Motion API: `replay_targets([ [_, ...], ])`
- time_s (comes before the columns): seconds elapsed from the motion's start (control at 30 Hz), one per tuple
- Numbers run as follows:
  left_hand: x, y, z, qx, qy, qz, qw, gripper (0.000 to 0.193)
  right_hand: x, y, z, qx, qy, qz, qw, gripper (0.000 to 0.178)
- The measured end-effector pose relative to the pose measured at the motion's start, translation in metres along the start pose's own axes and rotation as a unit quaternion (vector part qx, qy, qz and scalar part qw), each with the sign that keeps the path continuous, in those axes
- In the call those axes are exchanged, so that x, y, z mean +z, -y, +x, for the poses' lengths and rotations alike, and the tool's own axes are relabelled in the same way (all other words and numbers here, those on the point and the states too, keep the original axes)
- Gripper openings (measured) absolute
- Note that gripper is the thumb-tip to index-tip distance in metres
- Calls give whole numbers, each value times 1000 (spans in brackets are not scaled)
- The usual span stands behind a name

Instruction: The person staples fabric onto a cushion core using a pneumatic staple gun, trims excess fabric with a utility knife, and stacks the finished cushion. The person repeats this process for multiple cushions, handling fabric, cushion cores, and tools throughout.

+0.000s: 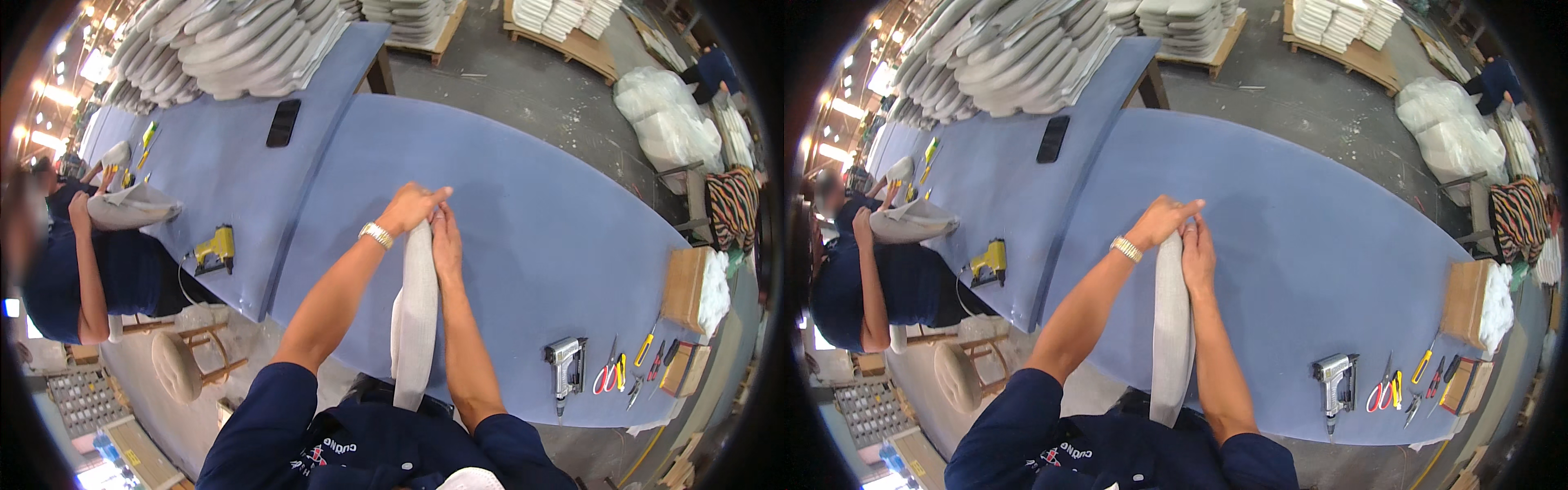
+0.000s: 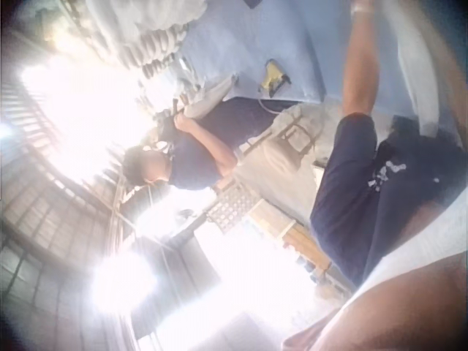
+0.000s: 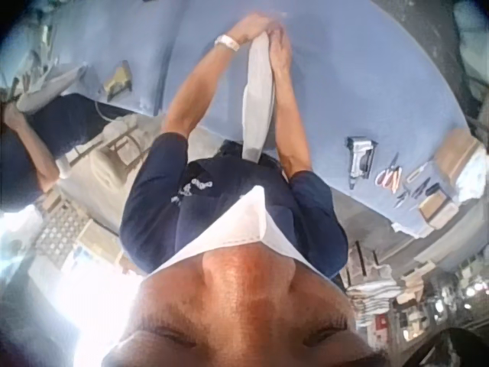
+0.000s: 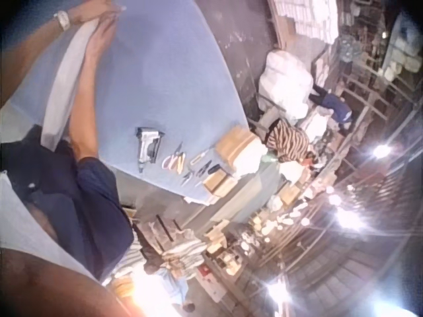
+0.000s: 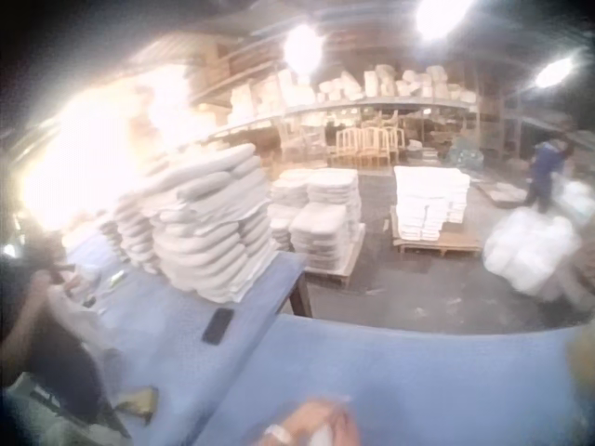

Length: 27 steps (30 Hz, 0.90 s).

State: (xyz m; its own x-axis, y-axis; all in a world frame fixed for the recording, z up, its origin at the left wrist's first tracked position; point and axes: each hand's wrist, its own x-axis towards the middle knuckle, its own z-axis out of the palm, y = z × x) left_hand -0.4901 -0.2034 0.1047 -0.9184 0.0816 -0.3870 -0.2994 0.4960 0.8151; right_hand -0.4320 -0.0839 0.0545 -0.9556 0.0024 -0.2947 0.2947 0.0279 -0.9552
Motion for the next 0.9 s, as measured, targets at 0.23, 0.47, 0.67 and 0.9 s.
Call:
replay_targets([
  [0.23, -4, 2, 33, -75, 85, -61, 992, 81, -2, 8, -2, 28, 58, 56, 996, 65],
  [0.47, 30, 53, -33, -78, -123, -416, 898, 79, 7, 34, 45, 26, 128, 109, 985, 73],
  [0.67, 15, 17, -35, -40, -86, -374, 922, 74, 24, 28, 59, -48, 149, -30, 987, 75],
  [0.9, 33, 18, -59, 15, -147, -185, 972, 73, 15, 21, 35, -29, 166, -2, 986, 75],
])
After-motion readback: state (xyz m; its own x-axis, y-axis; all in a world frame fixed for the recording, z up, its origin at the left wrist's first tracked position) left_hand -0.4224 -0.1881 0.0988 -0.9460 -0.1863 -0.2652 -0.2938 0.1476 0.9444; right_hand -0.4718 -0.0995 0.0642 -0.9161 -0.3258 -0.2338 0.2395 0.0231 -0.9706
